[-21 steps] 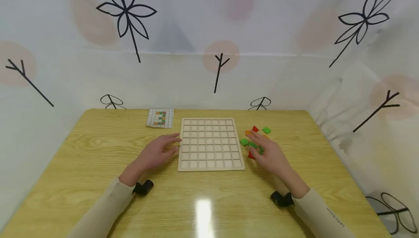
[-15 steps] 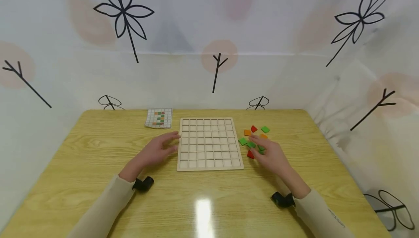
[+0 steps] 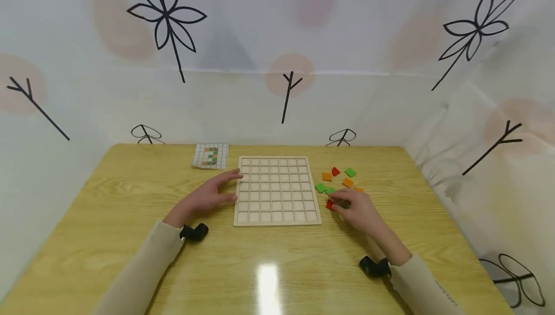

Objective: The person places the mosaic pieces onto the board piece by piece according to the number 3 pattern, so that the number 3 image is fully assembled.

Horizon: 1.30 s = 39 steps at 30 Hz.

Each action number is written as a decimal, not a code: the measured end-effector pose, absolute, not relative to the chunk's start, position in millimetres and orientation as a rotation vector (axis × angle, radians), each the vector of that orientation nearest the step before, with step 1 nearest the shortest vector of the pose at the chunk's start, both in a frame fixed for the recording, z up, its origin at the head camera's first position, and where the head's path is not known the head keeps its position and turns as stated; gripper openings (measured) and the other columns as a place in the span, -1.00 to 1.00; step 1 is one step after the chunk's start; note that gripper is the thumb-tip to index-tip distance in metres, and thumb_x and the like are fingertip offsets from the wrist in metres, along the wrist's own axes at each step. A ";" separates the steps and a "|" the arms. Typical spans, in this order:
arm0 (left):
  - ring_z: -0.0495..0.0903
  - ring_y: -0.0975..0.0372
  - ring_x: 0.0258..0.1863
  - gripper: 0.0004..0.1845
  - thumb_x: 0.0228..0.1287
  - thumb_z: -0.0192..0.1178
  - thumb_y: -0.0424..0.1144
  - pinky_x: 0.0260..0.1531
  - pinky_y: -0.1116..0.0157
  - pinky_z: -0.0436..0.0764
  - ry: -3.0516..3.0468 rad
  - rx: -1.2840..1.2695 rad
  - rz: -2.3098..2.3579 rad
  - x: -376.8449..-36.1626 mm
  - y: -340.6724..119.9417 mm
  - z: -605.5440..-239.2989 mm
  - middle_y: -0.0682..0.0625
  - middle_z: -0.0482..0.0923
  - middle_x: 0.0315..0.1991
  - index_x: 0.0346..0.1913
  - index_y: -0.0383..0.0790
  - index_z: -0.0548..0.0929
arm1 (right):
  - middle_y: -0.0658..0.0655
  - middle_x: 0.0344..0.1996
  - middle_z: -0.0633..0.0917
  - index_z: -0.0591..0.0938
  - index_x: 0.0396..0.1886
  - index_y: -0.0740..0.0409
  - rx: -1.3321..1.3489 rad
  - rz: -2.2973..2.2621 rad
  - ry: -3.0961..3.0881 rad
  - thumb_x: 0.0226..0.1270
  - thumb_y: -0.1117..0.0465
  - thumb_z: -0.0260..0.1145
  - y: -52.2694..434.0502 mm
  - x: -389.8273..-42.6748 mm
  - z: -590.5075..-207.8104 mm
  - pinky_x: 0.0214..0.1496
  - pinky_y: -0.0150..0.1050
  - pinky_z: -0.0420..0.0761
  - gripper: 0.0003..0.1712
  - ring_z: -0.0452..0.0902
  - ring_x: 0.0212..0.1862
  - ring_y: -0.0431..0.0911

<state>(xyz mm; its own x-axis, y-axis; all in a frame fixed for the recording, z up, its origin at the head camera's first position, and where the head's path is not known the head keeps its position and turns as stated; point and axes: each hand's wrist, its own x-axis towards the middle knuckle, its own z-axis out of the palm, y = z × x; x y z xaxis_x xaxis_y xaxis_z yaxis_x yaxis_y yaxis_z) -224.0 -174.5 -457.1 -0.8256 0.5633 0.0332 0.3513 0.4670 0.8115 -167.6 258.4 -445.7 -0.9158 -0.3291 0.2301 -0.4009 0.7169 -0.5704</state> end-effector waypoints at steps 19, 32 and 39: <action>-0.06 -0.09 0.53 -0.23 0.21 0.43 -0.15 0.40 -0.14 0.04 2.490 0.826 1.179 -229.3 -176.7 -463.1 -0.11 -0.02 0.58 0.44 -0.27 0.37 | 0.12 -0.10 0.73 0.80 -0.23 0.13 0.619 0.867 -2.886 0.18 0.37 0.48 259.9 -169.5 -451.4 -0.03 0.04 0.62 -0.84 0.65 -0.02 0.10; -0.07 -0.12 0.53 -0.18 0.21 0.43 -0.09 0.40 -0.18 0.00 2.493 0.937 1.126 -230.8 -173.3 -463.3 -0.17 -0.04 0.58 0.46 -0.32 0.34 | 0.08 -0.12 0.72 0.77 -0.11 0.13 0.608 0.822 -2.928 0.19 0.37 0.46 258.9 -172.1 -455.1 -0.06 -0.01 0.63 -0.75 0.64 -0.07 0.01; -0.03 -0.14 0.51 -0.21 0.22 0.41 -0.07 0.39 -0.19 0.01 2.543 0.969 1.091 -229.8 -172.0 -462.9 -0.20 0.00 0.56 0.43 -0.33 0.37 | 0.01 -0.19 0.70 0.78 -0.15 0.10 0.614 0.799 -2.930 0.21 0.29 0.49 256.1 -173.9 -454.3 -0.11 -0.07 0.62 -0.80 0.62 -0.14 -0.07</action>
<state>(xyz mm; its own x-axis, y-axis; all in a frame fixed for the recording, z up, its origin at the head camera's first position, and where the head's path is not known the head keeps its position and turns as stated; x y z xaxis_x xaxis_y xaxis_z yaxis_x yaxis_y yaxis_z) -229.8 -172.0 -462.9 -0.7620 0.6445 0.0626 0.4896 0.5101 0.7072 -173.9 256.1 -454.3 -0.9205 -0.3638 0.1428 -0.3860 0.7886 -0.4786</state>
